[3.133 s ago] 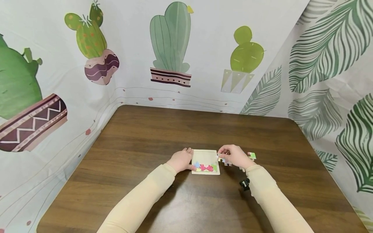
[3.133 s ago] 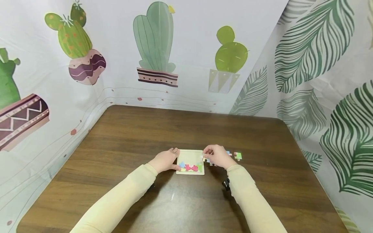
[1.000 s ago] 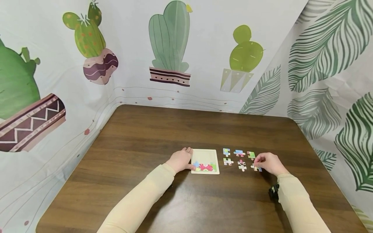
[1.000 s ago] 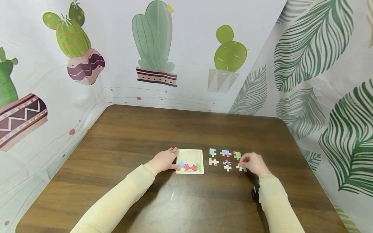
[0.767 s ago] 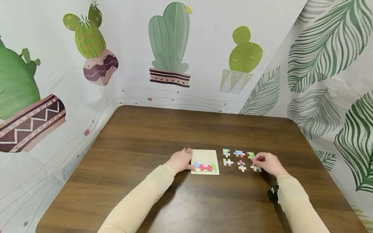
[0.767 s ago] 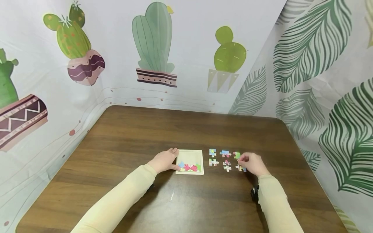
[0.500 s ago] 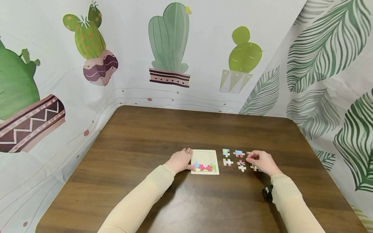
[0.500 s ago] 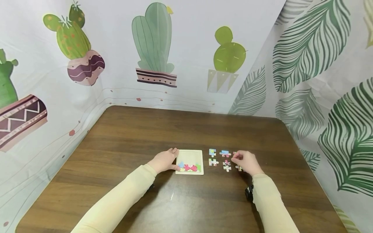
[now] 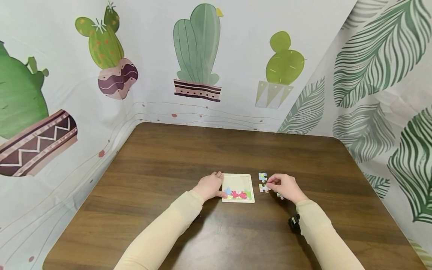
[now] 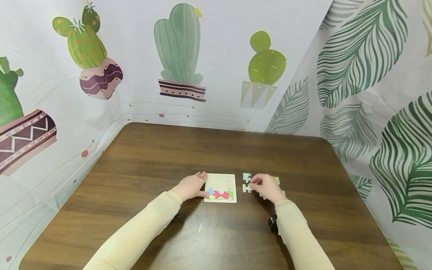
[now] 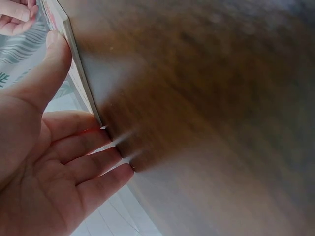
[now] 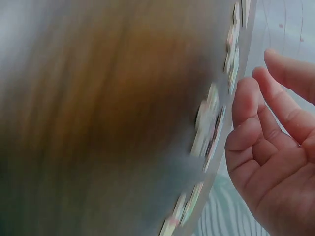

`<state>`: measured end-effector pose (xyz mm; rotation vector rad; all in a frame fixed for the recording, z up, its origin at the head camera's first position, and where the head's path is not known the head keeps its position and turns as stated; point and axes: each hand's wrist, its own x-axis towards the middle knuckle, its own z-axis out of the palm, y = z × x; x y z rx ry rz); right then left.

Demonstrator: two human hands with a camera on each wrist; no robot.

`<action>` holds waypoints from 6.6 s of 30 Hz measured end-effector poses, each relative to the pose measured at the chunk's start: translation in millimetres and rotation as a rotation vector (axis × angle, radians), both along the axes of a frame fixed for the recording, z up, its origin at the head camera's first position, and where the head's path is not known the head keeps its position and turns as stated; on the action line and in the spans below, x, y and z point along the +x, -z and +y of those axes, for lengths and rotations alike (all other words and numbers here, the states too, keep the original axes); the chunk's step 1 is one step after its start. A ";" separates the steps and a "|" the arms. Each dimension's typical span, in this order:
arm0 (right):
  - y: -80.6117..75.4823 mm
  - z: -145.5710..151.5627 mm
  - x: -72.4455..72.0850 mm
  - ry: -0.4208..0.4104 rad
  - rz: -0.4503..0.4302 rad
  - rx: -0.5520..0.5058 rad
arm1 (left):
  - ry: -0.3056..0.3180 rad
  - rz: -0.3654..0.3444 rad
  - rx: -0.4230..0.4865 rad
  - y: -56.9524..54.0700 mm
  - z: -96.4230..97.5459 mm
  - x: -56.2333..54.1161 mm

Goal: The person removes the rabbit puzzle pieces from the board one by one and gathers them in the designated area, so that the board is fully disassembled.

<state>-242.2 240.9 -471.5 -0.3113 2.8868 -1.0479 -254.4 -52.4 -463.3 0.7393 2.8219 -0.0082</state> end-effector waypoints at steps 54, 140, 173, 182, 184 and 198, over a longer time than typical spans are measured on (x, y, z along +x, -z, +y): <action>0.6 -121.9 1.9 -0.345 0.049 0.006 | 0.012 0.029 0.031 -7.2 -0.9 3.8; -6.9 -21.5 14.1 -0.174 -0.028 0.038 | -0.021 -0.011 0.016 -9.1 0.6 4.4; -7.6 -96.2 7.2 -0.314 -0.008 0.043 | -0.004 0.032 0.020 -6.0 2.9 3.5; -5.1 -101.4 8.0 -0.366 0.050 0.063 | -0.001 0.032 0.024 -7.5 2.3 3.8; -4.2 -101.3 8.3 -0.377 0.070 0.073 | 0.001 0.037 0.033 -7.7 1.8 4.1; -1.4 -102.3 8.3 -0.388 0.115 0.120 | 0.003 0.048 0.033 -12.5 1.6 7.3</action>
